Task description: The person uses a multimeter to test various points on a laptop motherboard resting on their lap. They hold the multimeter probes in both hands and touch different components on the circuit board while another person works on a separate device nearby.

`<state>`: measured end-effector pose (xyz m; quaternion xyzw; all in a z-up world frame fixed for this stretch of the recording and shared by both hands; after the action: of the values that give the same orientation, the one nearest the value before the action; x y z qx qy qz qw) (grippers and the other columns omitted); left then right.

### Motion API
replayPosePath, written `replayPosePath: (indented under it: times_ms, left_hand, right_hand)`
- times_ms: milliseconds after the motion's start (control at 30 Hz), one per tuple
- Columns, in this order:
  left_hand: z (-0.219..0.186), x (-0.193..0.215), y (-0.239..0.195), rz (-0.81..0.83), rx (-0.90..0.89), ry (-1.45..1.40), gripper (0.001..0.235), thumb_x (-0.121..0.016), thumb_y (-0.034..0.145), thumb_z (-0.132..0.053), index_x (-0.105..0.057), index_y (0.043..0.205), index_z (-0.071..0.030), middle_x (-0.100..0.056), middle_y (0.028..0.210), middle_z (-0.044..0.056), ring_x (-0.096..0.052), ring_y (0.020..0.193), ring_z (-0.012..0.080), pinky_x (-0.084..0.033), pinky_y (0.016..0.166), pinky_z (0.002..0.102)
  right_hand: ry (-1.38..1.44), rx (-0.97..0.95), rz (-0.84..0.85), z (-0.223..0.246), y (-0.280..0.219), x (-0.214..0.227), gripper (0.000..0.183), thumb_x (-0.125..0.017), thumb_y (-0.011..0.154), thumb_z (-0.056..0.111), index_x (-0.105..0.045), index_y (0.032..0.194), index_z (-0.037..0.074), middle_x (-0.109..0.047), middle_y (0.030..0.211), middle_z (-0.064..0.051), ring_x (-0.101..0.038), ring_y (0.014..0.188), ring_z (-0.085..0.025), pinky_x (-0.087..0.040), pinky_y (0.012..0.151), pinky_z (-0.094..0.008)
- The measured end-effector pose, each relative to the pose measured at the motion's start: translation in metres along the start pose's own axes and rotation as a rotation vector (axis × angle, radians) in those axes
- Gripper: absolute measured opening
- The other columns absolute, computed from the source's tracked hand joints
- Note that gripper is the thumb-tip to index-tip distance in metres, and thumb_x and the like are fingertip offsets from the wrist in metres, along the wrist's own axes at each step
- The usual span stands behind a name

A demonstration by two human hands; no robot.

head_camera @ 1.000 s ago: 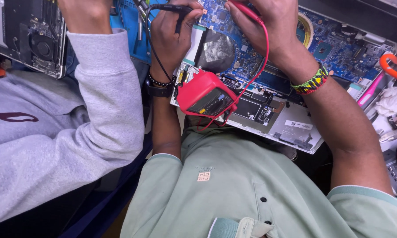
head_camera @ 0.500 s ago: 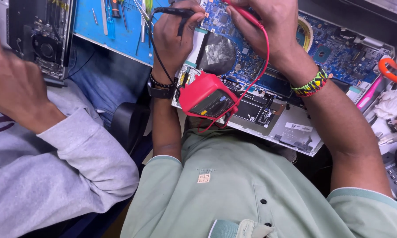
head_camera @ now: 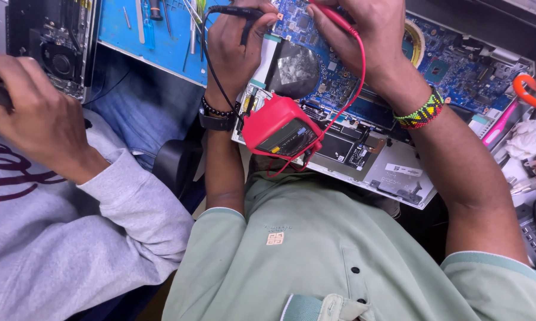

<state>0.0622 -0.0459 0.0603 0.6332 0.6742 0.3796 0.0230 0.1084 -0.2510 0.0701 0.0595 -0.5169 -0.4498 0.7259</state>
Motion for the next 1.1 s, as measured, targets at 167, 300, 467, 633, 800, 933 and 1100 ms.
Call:
replayPosePath:
  times_ms: [167, 300, 467, 633, 800, 933, 1100]
  left_hand:
    - [-0.001, 0.001, 0.001, 0.01, 0.005, -0.006, 0.012, -0.058, 0.11, -0.012, -0.063, 0.105, -0.002, -0.071, 0.102, 0.011, -0.072, 0.094, 0.03, -0.056, 0.084, 0.039]
    - [-0.001, 0.001, 0.002, 0.003, -0.001, 0.0, 0.012, -0.058, 0.109, -0.011, -0.063, 0.105, -0.001, -0.07, 0.101, 0.011, -0.071, 0.093, 0.0297, -0.056, 0.083, 0.038]
    - [0.001, 0.001, 0.001, 0.016, -0.006, 0.016, 0.013, -0.057, 0.11, -0.015, -0.061, 0.107, -0.003, -0.07, 0.102, 0.01, -0.072, 0.092, 0.0288, -0.056, 0.08, 0.038]
    - [0.0, 0.004, 0.002, -0.008, -0.029, -0.046, 0.011, -0.056, 0.11, -0.012, -0.062, 0.106, -0.003, -0.069, 0.101, 0.01, -0.069, 0.088, 0.0282, -0.053, 0.079, 0.037]
    - [0.009, 0.004, -0.006, -0.012, -0.092, 0.013, 0.013, -0.057, 0.11, -0.015, -0.06, 0.11, -0.002, -0.069, 0.101, 0.013, -0.07, 0.091, 0.0313, -0.054, 0.08, 0.04]
    - [0.007, 0.0, -0.003, 0.007, -0.059, -0.019, 0.016, -0.056, 0.111, -0.017, -0.061, 0.109, -0.002, -0.069, 0.101, 0.013, -0.069, 0.091, 0.0328, -0.054, 0.08, 0.042]
    - [0.001, 0.0, -0.002, 0.005, -0.052, -0.027, 0.014, -0.056, 0.111, -0.014, -0.062, 0.108, -0.001, -0.069, 0.101, 0.012, -0.07, 0.089, 0.0312, -0.054, 0.078, 0.04]
  right_hand:
    - [0.038, -0.001, -0.018, 0.0, 0.002, -0.001, 0.008, -0.083, 0.114, 0.005, -0.078, 0.112, -0.001, -0.074, 0.098, -0.013, -0.067, 0.086, -0.03, -0.045, 0.077, -0.041]
    - [0.011, -0.002, -0.018, -0.003, -0.001, -0.002, 0.006, -0.082, 0.114, 0.005, -0.079, 0.113, 0.0, -0.074, 0.099, -0.012, -0.067, 0.087, -0.03, -0.046, 0.076, -0.041]
    - [0.097, 0.032, -0.135, 0.015, 0.01, 0.014, 0.01, -0.079, 0.113, -0.002, -0.077, 0.105, -0.007, -0.076, 0.096, -0.016, -0.069, 0.083, -0.029, -0.048, 0.074, -0.039]
    - [0.573, -0.249, -0.232, 0.011, 0.002, 0.02, 0.014, -0.073, 0.115, -0.005, -0.064, 0.11, -0.014, -0.069, 0.091, -0.025, -0.07, 0.073, -0.03, -0.061, 0.064, -0.037]
    - [0.726, -0.194, -0.156, 0.039, 0.013, 0.068, 0.026, -0.051, 0.117, 0.005, -0.052, 0.115, -0.022, -0.063, 0.095, -0.035, -0.069, 0.079, -0.042, -0.06, 0.067, -0.045]
    - [0.696, -0.302, -0.056, 0.07, 0.006, 0.095, 0.037, -0.056, 0.112, 0.008, -0.052, 0.131, -0.024, -0.065, 0.108, -0.04, -0.073, 0.099, -0.044, -0.064, 0.081, -0.043]
    - [0.634, -0.373, -0.046, 0.065, -0.034, 0.115, 0.034, -0.065, 0.106, 0.005, -0.055, 0.128, -0.018, -0.067, 0.103, -0.033, -0.075, 0.096, -0.039, -0.066, 0.085, -0.042]
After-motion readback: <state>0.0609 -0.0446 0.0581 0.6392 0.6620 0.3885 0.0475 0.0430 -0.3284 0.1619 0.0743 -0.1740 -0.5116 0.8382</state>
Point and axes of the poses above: each hand's wrist, its own y-axis towards the middle knuckle, its own x-axis out of the back of the hand, z = x × y, the point moved 5 cm from there along y, towards the middle knuckle
